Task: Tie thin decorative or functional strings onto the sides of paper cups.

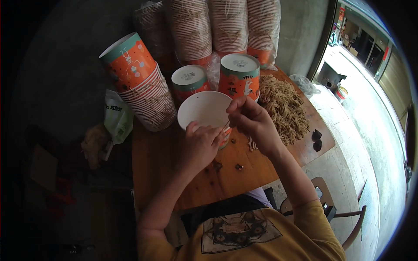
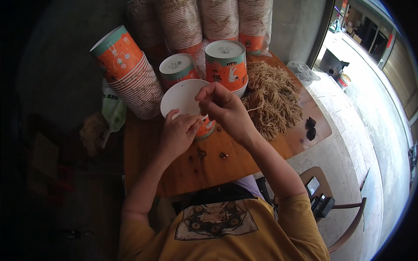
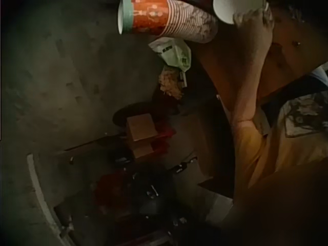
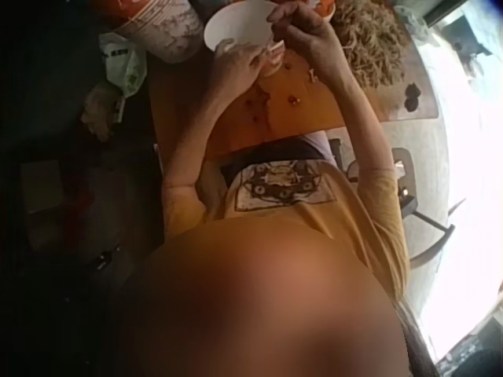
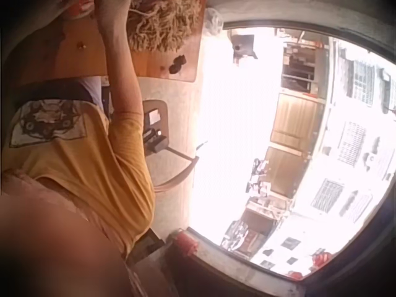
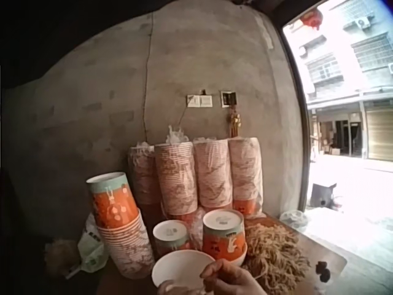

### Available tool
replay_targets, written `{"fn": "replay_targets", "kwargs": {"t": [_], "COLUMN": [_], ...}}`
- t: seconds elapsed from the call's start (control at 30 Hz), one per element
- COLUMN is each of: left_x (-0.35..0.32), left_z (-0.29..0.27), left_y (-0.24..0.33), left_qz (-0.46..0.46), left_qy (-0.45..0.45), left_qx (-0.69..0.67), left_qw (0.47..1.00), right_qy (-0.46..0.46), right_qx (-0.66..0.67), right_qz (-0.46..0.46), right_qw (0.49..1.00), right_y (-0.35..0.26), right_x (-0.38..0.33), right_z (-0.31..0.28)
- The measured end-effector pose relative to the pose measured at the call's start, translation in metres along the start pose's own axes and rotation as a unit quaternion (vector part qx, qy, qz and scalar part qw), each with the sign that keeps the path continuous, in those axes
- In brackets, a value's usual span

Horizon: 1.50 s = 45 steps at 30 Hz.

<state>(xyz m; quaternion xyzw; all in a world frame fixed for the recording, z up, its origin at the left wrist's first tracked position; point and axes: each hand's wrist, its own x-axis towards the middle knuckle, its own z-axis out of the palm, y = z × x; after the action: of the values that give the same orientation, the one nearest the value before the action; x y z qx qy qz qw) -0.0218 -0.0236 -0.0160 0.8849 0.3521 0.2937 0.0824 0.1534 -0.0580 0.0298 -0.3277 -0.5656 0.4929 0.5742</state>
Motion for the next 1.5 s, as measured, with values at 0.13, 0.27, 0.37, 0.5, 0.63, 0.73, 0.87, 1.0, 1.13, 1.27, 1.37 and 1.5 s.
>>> {"fn": "replay_targets", "kwargs": {"t": [0.13, 0.27, 0.37, 0.5, 0.63, 0.73, 0.87, 1.0, 1.13, 1.27, 1.37, 1.5], "left_x": [-0.001, -0.002, 0.005, 0.013, 0.024, 0.027, 0.027, 0.011, 0.009, 0.017, 0.019, 0.025], "left_z": [-0.015, -0.044, -0.055, -0.048, -0.045, -0.043, -0.043, -0.022, 0.002, -0.009, -0.021, -0.032], "left_y": [-0.017, -0.053, -0.072, -0.097, -0.109, -0.117, -0.080, 0.010, 0.034, 0.025, 0.021, 0.016], "left_qz": [0.049, 0.054, 0.050, 0.045, 0.062, 0.081, 0.033, -0.040, -0.106, -0.164, -0.213, -0.247], "left_qy": [-0.059, -0.059, -0.044, -0.026, -0.022, -0.017, 0.145, 0.070, -0.072, -0.134, -0.147, -0.151], "left_qx": [0.077, 0.105, 0.085, 0.036, 0.005, 0.008, 0.042, -0.104, -0.144, -0.170, -0.244, -0.312], "left_qw": [0.994, 0.991, 0.994, 0.998, 0.998, 0.997, 0.988, 0.991, 0.981, 0.962, 0.935, 0.905], "right_qy": [-0.021, -0.034, -0.081, -0.127, -0.145, -0.090, 0.037, 0.070, 0.070, 0.124, 0.122, 0.114], "right_qx": [-0.043, 0.093, 0.248, 0.388, 0.391, 0.325, 0.124, 0.195, 0.168, 0.009, -0.072, -0.138], "right_qz": [0.076, 0.089, 0.040, -0.010, -0.084, -0.103, -0.163, -0.186, -0.119, -0.127, -0.113, -0.050], "right_qw": [0.996, 0.991, 0.965, 0.913, 0.905, 0.936, 0.978, 0.960, 0.976, 0.984, 0.983, 0.983], "right_y": [-0.012, -0.031, -0.032, -0.033, -0.036, -0.038, -0.040, -0.031, -0.022, -0.010, 0.015, 0.030], "right_x": [0.002, 0.001, -0.003, -0.021, -0.039, -0.047, -0.043, -0.037, -0.035, -0.045, -0.050, -0.054], "right_z": [-0.017, -0.050, -0.079, -0.092, -0.098, -0.098, -0.081, -0.066, -0.057, -0.048, -0.045, -0.034]}}
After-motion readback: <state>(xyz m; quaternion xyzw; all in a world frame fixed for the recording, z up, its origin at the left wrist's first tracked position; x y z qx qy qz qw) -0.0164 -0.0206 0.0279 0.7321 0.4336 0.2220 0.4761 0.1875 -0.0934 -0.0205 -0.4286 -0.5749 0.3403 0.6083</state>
